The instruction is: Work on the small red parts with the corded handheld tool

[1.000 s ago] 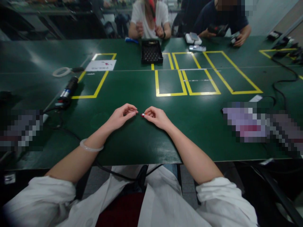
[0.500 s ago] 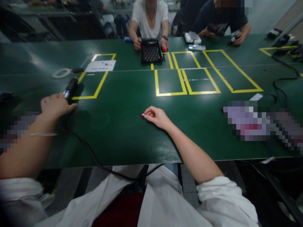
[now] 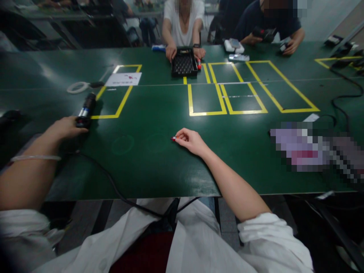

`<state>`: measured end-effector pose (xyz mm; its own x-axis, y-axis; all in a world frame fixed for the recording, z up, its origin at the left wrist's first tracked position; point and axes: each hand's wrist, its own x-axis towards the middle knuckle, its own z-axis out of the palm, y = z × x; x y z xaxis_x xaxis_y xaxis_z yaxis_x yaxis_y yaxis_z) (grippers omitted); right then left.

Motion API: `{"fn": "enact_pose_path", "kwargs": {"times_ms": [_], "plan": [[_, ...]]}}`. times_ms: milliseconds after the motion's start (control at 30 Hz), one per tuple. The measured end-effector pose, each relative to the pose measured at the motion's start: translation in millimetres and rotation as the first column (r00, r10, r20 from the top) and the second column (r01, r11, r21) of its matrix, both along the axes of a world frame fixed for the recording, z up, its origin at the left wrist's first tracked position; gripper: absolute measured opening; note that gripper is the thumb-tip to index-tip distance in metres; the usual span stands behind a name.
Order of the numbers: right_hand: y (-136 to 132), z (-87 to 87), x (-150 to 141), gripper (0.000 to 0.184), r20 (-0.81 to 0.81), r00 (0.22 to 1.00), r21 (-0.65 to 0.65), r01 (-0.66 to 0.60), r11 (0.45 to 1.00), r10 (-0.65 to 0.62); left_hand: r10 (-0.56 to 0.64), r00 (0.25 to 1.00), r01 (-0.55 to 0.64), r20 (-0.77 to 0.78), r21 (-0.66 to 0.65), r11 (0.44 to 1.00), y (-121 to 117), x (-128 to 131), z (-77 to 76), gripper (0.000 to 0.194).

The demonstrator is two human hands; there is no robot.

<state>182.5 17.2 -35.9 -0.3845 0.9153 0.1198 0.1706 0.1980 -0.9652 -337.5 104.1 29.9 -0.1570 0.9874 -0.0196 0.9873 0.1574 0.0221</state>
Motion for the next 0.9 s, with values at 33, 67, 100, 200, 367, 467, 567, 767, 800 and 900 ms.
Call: {"fn": "enact_pose_path", "kwargs": {"times_ms": [33, 67, 100, 200, 367, 467, 567, 767, 800, 900], "plan": [[-0.1, 0.5, -0.1, 0.027, 0.001, 1.000, 0.002, -0.002, 1.000, 0.002, 0.072, 0.995, -0.076, -0.068, -0.058, 0.995, -1.0, 8.0, 1.8, 0.048], [-0.2, 1.0, -0.2, 0.027, 0.005, 1.000, 0.007, -0.004, 1.000, 0.004, 0.135, 0.981, -0.150, -0.143, -0.102, 0.983, -2.2, 17.1, 3.3, 0.052], [-0.2, 1.7, -0.2, 0.026, 0.013, 1.000, 0.014, -0.004, 1.000, 0.004, 0.177, 0.963, -0.204, -0.202, -0.122, 0.971, -3.6, 26.8, 4.3, 0.056], [0.1, 3.7, 0.1, 0.024, 0.053, 0.998, 0.060, 0.016, 0.998, -0.019, 0.215, 0.951, -0.241, -0.223, -0.098, 0.965, -8.1, 56.7, 4.6, 0.062], [1.8, 2.6, 0.6, 0.023, 0.065, 0.997, 0.067, 0.040, 0.997, -0.045, 0.122, 0.988, -0.127, -0.098, -0.056, 0.990, -22.3, 110.7, 0.6, 0.063], [3.5, -0.7, 0.4, 0.024, 0.035, 0.999, 0.037, 0.033, 0.999, -0.034, -0.007, 0.997, 0.007, -0.073, -0.005, 1.000, -35.3, 152.4, -2.9, 0.062], [4.9, -2.9, 0.5, 0.026, -0.020, 0.999, 0.043, 0.046, 0.998, -0.045, -0.124, 0.990, 0.127, -0.069, 0.031, 0.991, -48.8, 199.3, -7.1, 0.060], [5.8, -0.7, 2.9, 0.022, 0.004, 0.995, 0.055, 0.095, 0.994, -0.095, -0.367, 0.929, 0.370, -0.051, 0.068, 0.926, -74.3, 285.3, -12.2, 0.059], [5.9, -0.1, 3.3, 0.022, 0.011, 0.994, 0.063, 0.108, 0.992, -0.109, -0.396, 0.917, 0.398, -0.047, 0.071, 0.915, -78.1, 296.6, -12.5, 0.057], [6.9, 0.9, 4.9, 0.019, 0.046, 0.987, 0.099, 0.148, 0.984, -0.153, -0.466, 0.884, 0.466, -0.029, 0.088, 0.880, -88.4, 322.7, -12.8, 0.052]]}}
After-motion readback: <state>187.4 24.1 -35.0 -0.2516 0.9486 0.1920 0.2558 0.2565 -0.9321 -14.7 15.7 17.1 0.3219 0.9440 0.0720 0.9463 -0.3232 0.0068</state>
